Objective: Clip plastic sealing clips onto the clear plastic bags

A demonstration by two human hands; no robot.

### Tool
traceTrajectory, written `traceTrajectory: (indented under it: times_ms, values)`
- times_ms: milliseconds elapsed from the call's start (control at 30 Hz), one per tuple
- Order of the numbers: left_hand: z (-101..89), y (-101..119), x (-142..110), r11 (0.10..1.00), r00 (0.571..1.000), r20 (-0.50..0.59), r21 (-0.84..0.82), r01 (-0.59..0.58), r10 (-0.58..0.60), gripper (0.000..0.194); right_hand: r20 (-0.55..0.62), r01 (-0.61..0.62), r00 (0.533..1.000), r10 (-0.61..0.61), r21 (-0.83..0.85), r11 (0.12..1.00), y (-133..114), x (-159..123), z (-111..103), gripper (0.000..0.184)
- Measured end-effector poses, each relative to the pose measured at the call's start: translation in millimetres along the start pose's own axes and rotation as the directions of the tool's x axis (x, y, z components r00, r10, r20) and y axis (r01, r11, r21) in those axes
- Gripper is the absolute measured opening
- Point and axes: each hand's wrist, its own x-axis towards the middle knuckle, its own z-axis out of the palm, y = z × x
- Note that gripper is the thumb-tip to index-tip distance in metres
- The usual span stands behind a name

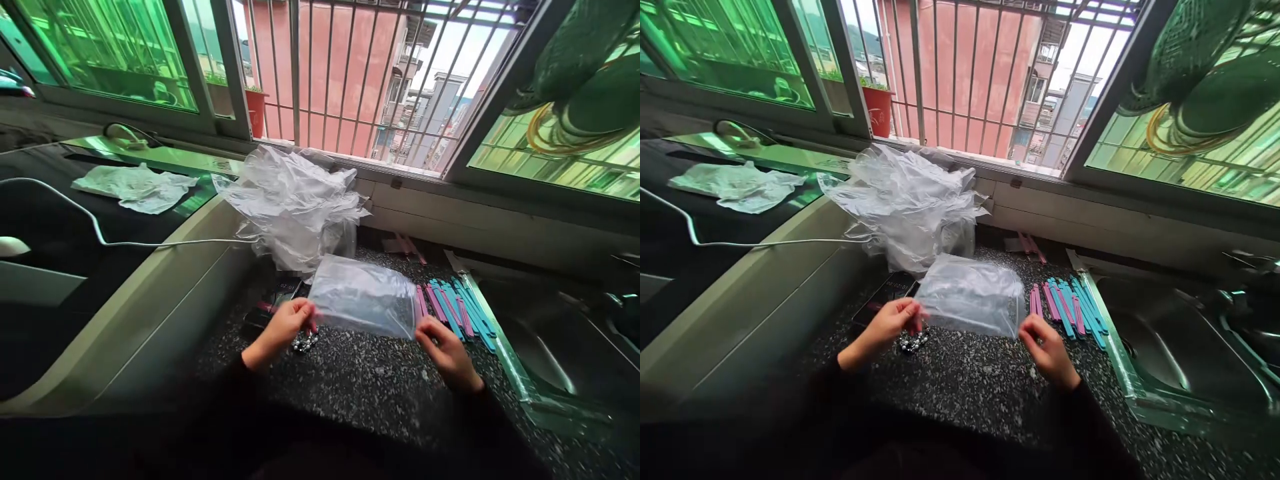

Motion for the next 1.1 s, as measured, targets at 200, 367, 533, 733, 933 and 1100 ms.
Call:
traceTrajectory:
  times_ms: [200, 367, 533, 733, 933, 1100]
  values:
    - [4.9, -23.5, -41.5, 0.946, 0.962, 0.151, 0.269, 0.18, -0.226, 0.042, 0.253, -0.22, 0.947, 0.199, 0.058, 0.974, 16.9, -51.5, -16.3, 0.029]
    - [-4.2, -28.5, -54.5, 0.837, 0.865, 0.217, 0.438, 0.328, -0.453, 0.042, 0.103, -0.583, 0.809, 0.579, 0.277, 0.764, 40.8, -36.2, -18.7, 0.05]
    - [-19.7, 2.5, -21.2, 0.781, 0.97, 0.159, 0.623, 0.047, -0.185, 0.035, -0.019, -0.456, 0.888, 0.459, 0.073, 0.887, 54.4, 11.8, -20.6, 0.031]
    - [7.6, 6.0, 16.6, 0.413, 0.923, 0.343, 0.826, -0.384, 0.172, 0.021, 0.005, -0.228, 0.972, 0.233, -0.202, 0.953, 65.7, 52.2, -15.8, 0.026]
    - [38.2, -28.1, 11.0, 0.199, 0.817, 0.556, 0.792, -0.577, 0.156, 0.035, -0.047, -0.205, 0.979, 0.2, -0.21, 0.956, 81.4, 67.4, -6.5, 0.011]
    - [39.3, -32.4, 7.2, 0.142, 0.821, 0.551, 0.81, -0.569, 0.146, 0.036, -0.053, -0.216, 0.976, 0.209, -0.203, 0.955, 79.5, 62.7, -15.9, 0.016]
